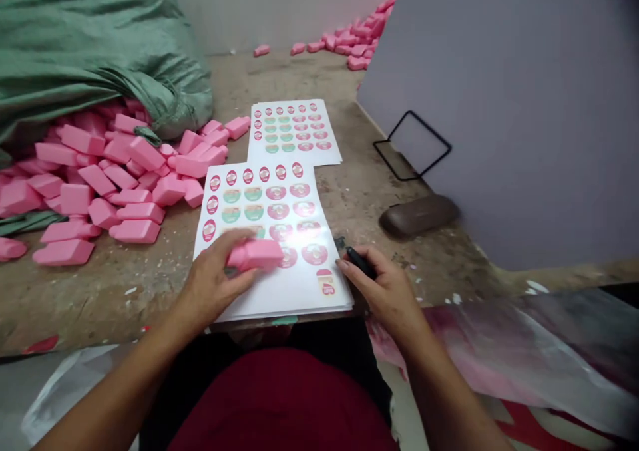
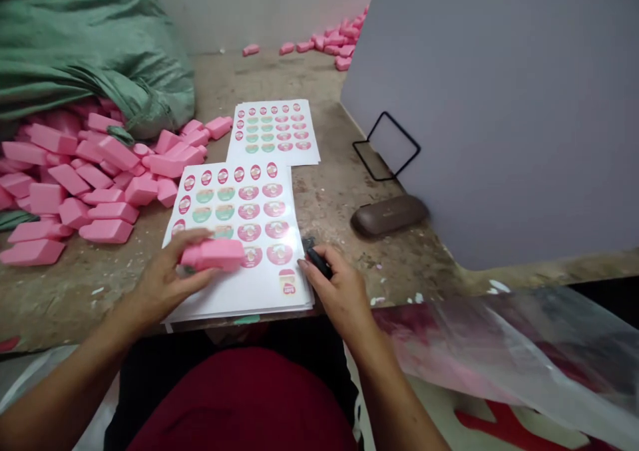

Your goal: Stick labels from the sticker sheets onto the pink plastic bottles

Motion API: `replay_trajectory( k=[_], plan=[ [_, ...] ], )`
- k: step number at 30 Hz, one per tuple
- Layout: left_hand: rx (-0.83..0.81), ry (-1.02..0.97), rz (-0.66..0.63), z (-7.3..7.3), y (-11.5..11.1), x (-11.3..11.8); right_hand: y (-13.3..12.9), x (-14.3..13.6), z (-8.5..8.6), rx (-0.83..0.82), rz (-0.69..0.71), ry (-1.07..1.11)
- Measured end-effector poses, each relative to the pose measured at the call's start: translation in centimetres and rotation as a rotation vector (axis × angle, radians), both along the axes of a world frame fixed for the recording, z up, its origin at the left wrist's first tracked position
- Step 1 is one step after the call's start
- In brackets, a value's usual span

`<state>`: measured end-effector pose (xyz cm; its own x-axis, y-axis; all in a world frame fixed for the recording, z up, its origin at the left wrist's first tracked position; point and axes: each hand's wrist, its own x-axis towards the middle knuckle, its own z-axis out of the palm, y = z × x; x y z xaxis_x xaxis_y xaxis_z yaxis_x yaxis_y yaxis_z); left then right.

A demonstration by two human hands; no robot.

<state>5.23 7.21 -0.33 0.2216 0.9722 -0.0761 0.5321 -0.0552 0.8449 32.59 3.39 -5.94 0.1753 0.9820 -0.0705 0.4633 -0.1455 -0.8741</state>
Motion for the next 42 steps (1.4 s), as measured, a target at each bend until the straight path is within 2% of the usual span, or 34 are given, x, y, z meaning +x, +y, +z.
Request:
replay_trajectory(
  k=[2, 4, 6, 7, 9, 10, 15, 16, 18, 21, 24, 32, 42],
  plan=[
    [0.142, 0.343, -0.137, 0.2, -0.1, -0.9, -0.2, 0.1, 0.0, -0.006, 0.042, -0.001],
    [0.222, 0.599, -0.217, 0.7, 0.1, -1.6, -0.2, 0.2, 0.2, 0.008, 0.082, -0.014],
    [0.248, 0.718, -0.268, 1.1, 0.3, -1.6, -0.2, 0.3, 0.5, 0.025, 0.098, -0.048],
    [0.242, 0.717, -0.289, 1.4, 0.4, -1.1, -0.2, 0.4, 0.7, 0.026, 0.099, -0.071],
    [0.176, 0.58, -0.295, 1.8, 0.6, 0.5, -0.3, 0.6, 1.1, 0.009, 0.093, -0.12],
    [0.099, 0.443, -0.266, 1.9, 0.7, 1.6, -0.4, 0.7, 1.3, 0.0, 0.093, -0.145],
    [-0.597, -0.574, 0.006, 1.6, 1.0, 7.6, -1.0, 1.2, 1.9, 0.04, 0.189, -0.312],
    [-0.689, -0.718, 0.046, 1.3, 1.1, 8.5, -1.1, 1.2, 1.9, 0.064, 0.204, -0.348],
    [-0.774, -0.873, 0.11, 0.6, 1.2, 9.7, -1.2, 1.2, 1.8, 0.108, 0.218, -0.423],
    [-0.797, -0.929, 0.154, -0.3, 1.6, 10.3, -1.3, 0.9, 1.7, 0.149, 0.23, -0.527],
    [-0.815, -0.939, 0.142, -0.7, 1.9, 10.0, -1.2, 0.7, 2.1, 0.188, 0.252, -0.583],
    [-0.831, -0.954, 0.1, -0.9, 1.8, 9.8, -1.1, -0.1, 2.8, 0.296, 0.264, -0.732],
    [-0.835, -0.967, 0.095, -1.2, 1.8, 9.6, -1.2, -0.3, 2.9, 0.274, 0.253, -0.756]
  ],
)
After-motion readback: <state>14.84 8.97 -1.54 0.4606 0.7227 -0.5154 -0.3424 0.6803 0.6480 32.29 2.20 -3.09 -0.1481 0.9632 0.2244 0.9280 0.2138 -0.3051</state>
